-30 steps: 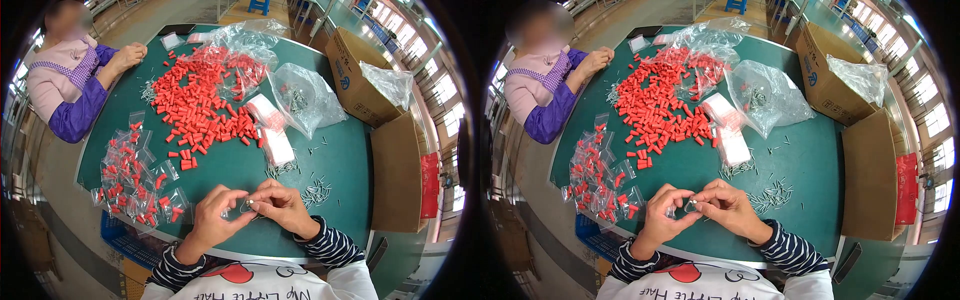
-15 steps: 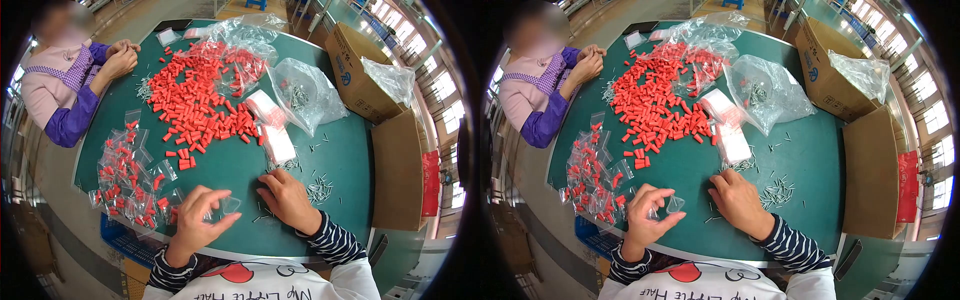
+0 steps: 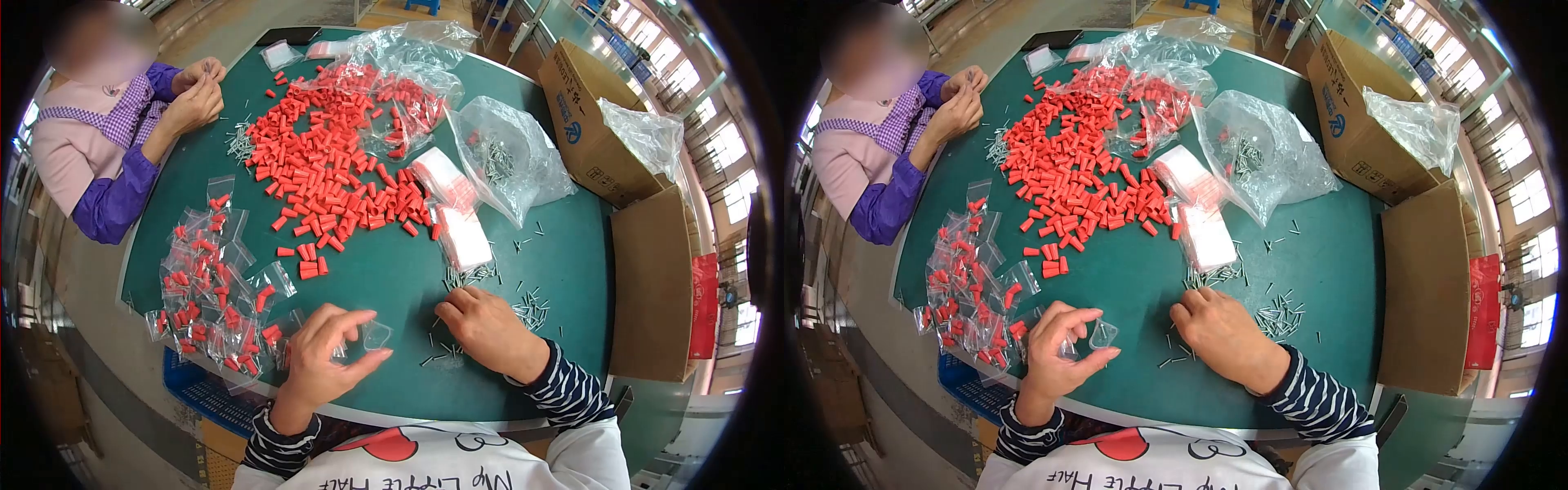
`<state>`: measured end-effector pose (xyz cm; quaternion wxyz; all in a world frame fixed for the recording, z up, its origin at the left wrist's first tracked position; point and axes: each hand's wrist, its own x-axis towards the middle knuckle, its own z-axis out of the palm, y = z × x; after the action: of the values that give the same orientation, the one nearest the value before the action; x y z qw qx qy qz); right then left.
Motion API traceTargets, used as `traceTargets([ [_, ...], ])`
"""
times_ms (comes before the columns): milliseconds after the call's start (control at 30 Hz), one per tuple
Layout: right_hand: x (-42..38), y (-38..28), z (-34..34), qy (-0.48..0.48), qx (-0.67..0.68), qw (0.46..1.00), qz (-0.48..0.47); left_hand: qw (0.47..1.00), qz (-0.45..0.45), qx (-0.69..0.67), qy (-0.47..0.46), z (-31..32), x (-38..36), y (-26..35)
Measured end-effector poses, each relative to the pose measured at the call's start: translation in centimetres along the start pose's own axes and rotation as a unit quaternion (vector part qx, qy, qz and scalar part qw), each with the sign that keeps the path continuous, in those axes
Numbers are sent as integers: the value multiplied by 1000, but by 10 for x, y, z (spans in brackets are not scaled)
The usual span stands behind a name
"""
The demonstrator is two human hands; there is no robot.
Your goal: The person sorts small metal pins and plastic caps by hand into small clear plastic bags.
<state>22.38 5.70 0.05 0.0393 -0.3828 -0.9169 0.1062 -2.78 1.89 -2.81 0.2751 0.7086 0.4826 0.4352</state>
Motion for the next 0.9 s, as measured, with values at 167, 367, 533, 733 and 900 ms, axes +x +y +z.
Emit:
traceTargets([
  [167, 5, 0, -6, -35, -45, 998, -37, 1000, 0, -7, 1, 3, 1, -2],
  [367, 9, 2, -9, -25, 74, 994, -71, 1000, -5, -6, 4, 0, 0, -1],
  [533, 6, 0, -9, -35, 57, 996, -61, 1000, 5, -9, 2, 1, 0, -1],
  [733, 8, -4, -7, -37, 45, 998, -37, 1000, 4, -13, 12, 1, 0, -1],
  [900, 30, -18, -23, 113, 280, 953, -38, 999, -18, -11, 26, 1, -1, -2],
])
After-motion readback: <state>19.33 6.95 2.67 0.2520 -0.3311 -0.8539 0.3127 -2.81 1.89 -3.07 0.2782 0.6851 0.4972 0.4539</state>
